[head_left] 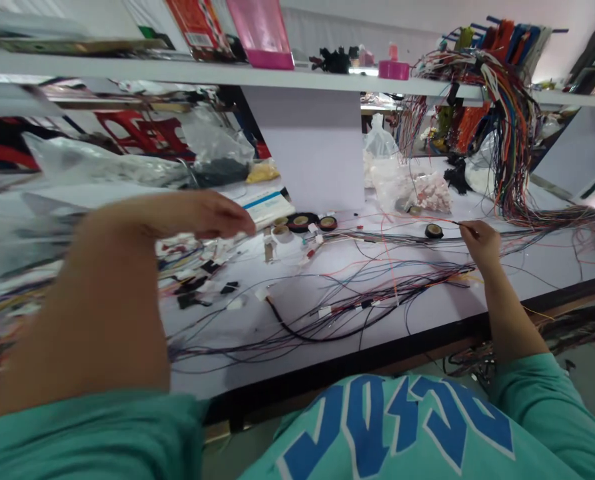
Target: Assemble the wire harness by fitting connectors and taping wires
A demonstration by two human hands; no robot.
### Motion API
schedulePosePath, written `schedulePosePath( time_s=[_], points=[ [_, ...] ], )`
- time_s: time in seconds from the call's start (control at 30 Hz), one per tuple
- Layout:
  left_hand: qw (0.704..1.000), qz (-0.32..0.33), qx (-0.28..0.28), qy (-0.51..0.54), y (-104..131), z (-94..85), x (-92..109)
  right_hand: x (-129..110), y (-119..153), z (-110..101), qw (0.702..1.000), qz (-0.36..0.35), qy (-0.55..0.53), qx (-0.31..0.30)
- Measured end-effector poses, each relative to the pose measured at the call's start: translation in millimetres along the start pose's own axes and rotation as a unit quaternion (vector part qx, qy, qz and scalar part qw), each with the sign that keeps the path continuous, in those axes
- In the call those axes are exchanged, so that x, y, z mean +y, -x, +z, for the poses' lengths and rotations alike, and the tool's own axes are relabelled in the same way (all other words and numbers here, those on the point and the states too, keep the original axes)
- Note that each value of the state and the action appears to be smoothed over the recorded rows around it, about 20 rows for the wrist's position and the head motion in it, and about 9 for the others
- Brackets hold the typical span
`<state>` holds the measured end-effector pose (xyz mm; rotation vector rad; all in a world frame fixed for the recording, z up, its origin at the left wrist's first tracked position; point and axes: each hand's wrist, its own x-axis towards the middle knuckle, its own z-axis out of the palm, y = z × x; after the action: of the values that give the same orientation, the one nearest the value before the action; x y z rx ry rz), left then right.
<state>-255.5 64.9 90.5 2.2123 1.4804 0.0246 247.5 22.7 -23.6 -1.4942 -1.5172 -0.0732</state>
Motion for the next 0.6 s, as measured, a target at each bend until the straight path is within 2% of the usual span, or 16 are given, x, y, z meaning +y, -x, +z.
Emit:
schedulePosePath(
  time_s=[0.13, 0.2, 0.27, 0.33, 0.4, 0.47, 0.53, 0.6],
  points=[
    [0.994, 0.015, -0.105, 0.038, -19, 56.2, 40, 1, 5, 12, 0.998, 0.022, -0.051, 0.02],
    [0.978, 0.02, -0.201, 0.06, -30, 82.6, 59, 1, 8, 16, 0.995, 0.038, -0.089, 0.025],
    [0.956, 0.013, -0.281, 0.089, -42, 101.9, 73, 1, 10, 19, 0.99, 0.062, -0.125, 0.019],
    [0.945, 0.007, -0.301, 0.129, -53, 113.1, 83, 2, 13, 20, 0.985, 0.083, -0.149, 0.013],
    [0.962, -0.006, -0.243, 0.123, -64, 118.1, 93, 3, 15, 20, 0.981, 0.098, -0.165, 0.013],
    [0.992, -0.013, -0.11, 0.06, -74, 120.2, 107, 5, 17, 20, 0.979, 0.105, -0.177, 0.007],
    [0.999, 0.026, 0.027, 0.018, -82, 122.9, 126, 6, 18, 20, 0.977, 0.109, -0.181, -0.003],
    [0.991, 0.102, 0.084, 0.033, -87, 128.0, 149, 7, 19, 19, 0.977, 0.111, -0.183, -0.009]
  ],
)
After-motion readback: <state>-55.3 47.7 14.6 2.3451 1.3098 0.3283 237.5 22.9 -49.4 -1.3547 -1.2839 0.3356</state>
